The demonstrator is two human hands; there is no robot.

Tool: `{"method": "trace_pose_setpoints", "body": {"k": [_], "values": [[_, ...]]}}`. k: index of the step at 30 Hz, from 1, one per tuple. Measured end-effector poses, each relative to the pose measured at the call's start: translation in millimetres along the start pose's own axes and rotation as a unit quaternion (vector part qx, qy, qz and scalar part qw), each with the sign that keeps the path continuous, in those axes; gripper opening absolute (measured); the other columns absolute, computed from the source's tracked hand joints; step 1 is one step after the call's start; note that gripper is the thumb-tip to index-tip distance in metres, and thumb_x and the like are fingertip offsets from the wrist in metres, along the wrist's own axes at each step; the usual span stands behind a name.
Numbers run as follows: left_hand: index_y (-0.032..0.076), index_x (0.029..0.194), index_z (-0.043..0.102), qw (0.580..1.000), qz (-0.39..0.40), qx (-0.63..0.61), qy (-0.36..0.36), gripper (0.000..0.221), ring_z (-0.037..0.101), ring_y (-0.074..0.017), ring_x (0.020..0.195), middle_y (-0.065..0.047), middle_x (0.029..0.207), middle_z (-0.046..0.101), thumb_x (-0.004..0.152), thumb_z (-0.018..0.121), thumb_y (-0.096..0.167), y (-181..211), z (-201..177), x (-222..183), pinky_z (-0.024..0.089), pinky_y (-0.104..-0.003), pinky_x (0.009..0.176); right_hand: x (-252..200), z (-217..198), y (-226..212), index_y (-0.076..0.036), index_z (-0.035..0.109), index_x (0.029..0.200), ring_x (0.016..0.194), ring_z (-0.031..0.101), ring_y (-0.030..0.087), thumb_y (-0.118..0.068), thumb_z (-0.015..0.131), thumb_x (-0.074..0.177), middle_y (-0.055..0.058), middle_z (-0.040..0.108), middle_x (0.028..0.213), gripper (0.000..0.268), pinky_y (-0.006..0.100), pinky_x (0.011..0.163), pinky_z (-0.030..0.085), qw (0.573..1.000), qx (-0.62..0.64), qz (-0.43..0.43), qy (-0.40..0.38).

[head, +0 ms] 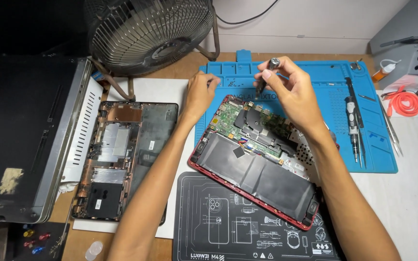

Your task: Disassembling a laptop by unscrewing internal components, removing the battery, and manipulating motherboard connectors with tweezers.

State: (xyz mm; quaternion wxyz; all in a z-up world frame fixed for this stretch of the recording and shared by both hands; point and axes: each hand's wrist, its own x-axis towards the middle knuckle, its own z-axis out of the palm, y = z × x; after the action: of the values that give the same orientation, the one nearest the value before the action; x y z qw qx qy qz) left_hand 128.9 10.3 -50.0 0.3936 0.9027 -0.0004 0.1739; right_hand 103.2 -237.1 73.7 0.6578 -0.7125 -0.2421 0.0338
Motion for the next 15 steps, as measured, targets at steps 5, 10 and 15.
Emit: {"method": "trace_pose_setpoints", "body": {"k": [5,10,15], "values": [[0.007,0.099,0.076,0.998,0.049,0.036,-0.030,0.015,0.068,-0.0363,0.091,-0.013,0.088,0.064,0.097,0.063,0.015,40.8,-15.3,-26.9,0.053,-0.045,0.084,-6.9,0.7,-14.9,-0.002,0.064,0.109,0.072,0.062,0.015,-0.016,0.053,0.109,0.008,0.060,0.082,0.018,0.035,0.072,0.059,0.993,-0.078,0.040,-0.077],[0.011,0.103,0.074,0.992,0.073,0.045,-0.089,0.015,0.065,-0.0310,0.096,-0.009,0.092,0.063,0.098,0.061,0.017,75.4,-22.4,-60.2,0.049,-0.043,0.087,-12.1,-6.0,-17.9,0.000,0.073,0.099,0.068,0.058,0.028,-0.023,0.068,0.098,0.015,0.063,0.071,0.024,0.048,0.071,0.052,0.916,-0.328,0.143,-0.181],[0.015,0.110,0.071,0.986,0.080,0.098,-0.106,0.017,0.060,-0.0303,0.102,-0.007,0.096,0.059,0.097,0.064,0.023,85.7,-16.7,-80.3,0.045,-0.043,0.089,-19.1,1.2,-31.9,-0.002,0.074,0.111,0.100,0.072,0.039,-0.023,0.084,0.081,0.022,0.076,0.097,0.038,0.052,0.090,0.054,0.831,-0.441,0.247,-0.232]]}}
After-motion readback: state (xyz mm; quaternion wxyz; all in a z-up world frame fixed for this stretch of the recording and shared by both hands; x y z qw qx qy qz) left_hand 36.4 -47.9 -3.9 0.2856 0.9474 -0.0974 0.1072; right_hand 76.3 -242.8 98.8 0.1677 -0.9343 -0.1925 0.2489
